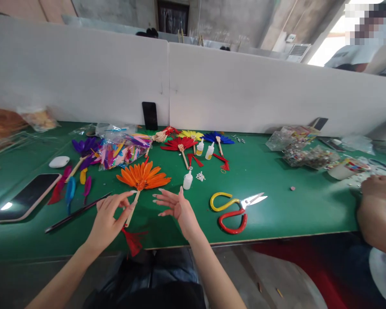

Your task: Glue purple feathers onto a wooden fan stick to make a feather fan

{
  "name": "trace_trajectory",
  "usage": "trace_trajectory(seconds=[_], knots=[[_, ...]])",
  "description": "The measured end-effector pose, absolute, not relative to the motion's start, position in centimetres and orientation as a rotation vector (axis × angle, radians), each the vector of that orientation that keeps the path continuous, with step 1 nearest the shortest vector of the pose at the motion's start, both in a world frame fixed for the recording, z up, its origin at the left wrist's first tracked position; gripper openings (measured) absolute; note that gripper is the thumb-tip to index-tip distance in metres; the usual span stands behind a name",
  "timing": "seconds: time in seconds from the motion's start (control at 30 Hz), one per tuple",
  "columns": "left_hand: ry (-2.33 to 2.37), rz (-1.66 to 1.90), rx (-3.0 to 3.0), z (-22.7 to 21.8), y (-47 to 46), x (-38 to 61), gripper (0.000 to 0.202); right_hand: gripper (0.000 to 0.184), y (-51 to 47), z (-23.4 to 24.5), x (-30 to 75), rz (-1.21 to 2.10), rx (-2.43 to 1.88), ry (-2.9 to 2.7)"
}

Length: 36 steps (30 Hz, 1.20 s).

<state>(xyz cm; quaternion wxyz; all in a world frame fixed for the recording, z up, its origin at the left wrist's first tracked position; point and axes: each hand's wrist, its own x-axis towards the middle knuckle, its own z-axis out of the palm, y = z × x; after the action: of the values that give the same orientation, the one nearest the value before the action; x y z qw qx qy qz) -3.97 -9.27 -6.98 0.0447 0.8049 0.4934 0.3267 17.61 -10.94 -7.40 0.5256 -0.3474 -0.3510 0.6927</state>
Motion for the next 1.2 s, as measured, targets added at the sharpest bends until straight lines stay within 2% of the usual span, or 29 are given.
trace_trajectory(seconds=[0.2, 0.5, 0.8, 0.93, 1.03, 1.1, 1.2], knots=[[1.227, 1.136, 2.643, -4.5, -9.0, -1.1, 0.031, 0.068, -11.5, -5.7, 16.6, 1.890, -0.569, -0.767], [1.028, 1.138, 2.363, -4.0, -7.7, 0.3, 0.007, 0.072, -12.2, -4.8, 15.8, 1.986, -0.488, -0.687], [1.158, 1.182, 2.321, -4.5, -8.0, 1.0, 0.013, 0.072, -11.5, -4.6, 15.0, 2.036, -0.461, -0.699], [1.285, 1.222, 2.175, -4.4, -7.4, 1.0, 0.023, 0.071, -11.5, -4.3, 15.0, 2.032, -0.569, -0.803], [1.399, 1.289, 1.949, -4.0, -6.7, -0.4, 0.025, 0.060, -11.9, -4.0, 16.3, 1.952, -0.699, -0.946], [1.490, 1.328, 1.800, -4.0, -6.3, -2.0, 0.024, 0.048, -12.1, -3.7, 17.8, 1.822, -0.791, -1.084], [1.596, 1.312, 1.767, -4.4, -6.2, -4.5, 0.027, 0.038, -12.2, -3.5, 20.2, 1.636, -0.896, -1.179]])
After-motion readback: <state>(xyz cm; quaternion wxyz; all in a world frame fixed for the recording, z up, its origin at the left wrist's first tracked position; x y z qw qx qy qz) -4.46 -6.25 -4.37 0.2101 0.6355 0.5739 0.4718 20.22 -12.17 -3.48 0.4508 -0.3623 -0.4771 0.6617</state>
